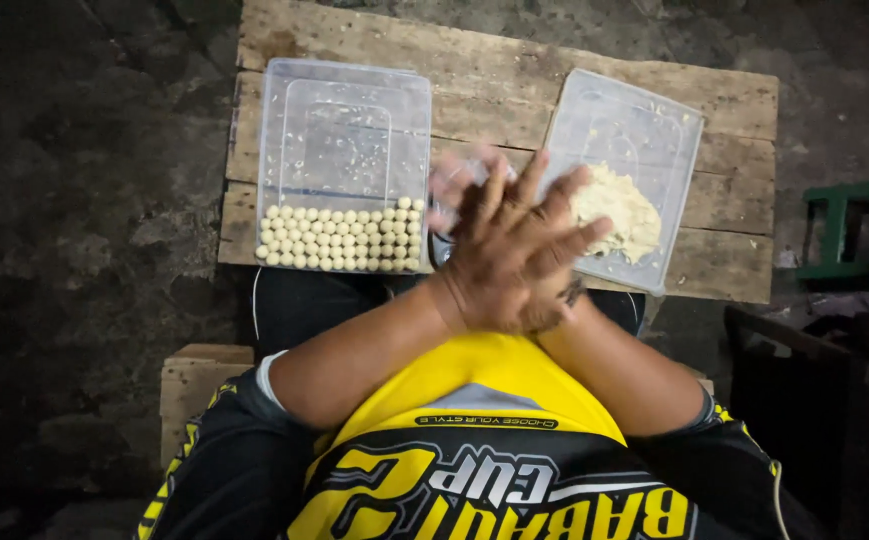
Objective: The person repeatedly pinches off small pieces of dough from a larger mass, weighs each piece on a digital scale, and rolls it into a ball between their palms. The finished dough balls are placed into a clear plastic container. The process is repeated continuously.
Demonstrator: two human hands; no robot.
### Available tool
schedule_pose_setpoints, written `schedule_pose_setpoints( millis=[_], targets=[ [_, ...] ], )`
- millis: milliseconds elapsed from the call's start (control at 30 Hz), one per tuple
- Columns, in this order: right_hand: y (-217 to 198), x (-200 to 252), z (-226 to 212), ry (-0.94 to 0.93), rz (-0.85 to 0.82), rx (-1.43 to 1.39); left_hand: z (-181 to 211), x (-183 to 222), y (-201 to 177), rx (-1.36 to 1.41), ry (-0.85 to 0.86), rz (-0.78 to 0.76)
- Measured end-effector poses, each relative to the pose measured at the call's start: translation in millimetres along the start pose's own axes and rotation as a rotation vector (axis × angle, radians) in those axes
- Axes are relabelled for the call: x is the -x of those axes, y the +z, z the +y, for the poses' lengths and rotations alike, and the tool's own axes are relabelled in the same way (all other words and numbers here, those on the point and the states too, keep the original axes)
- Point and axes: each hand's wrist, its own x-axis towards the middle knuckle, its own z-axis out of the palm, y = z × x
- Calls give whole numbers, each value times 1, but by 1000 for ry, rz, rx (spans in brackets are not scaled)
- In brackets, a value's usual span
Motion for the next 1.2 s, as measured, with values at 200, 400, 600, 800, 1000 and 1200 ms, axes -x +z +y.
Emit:
schedule_pose_setpoints(
  millis=[200,400,600,800,1000,1200],
  targets=[
    [-11,3,-1,42,-44,-64,12,-13,-23,-449,-156,-195],
    [9,3,12,12,-10,-205,-16,-4,-11,-42,-70,28],
    [-18,-6,5,20,-309,36,-9,5,3,7,-4,11],
    [-19,-2,5,64,-220,8,-15,6,-3,-96,-63,86],
    [12,-1,12,64,4,-156,-20,0,-8,-55,-66,37],
    [-13,-9,2,13,-223,45,-20,5,14,-9,5,24]
  ],
)
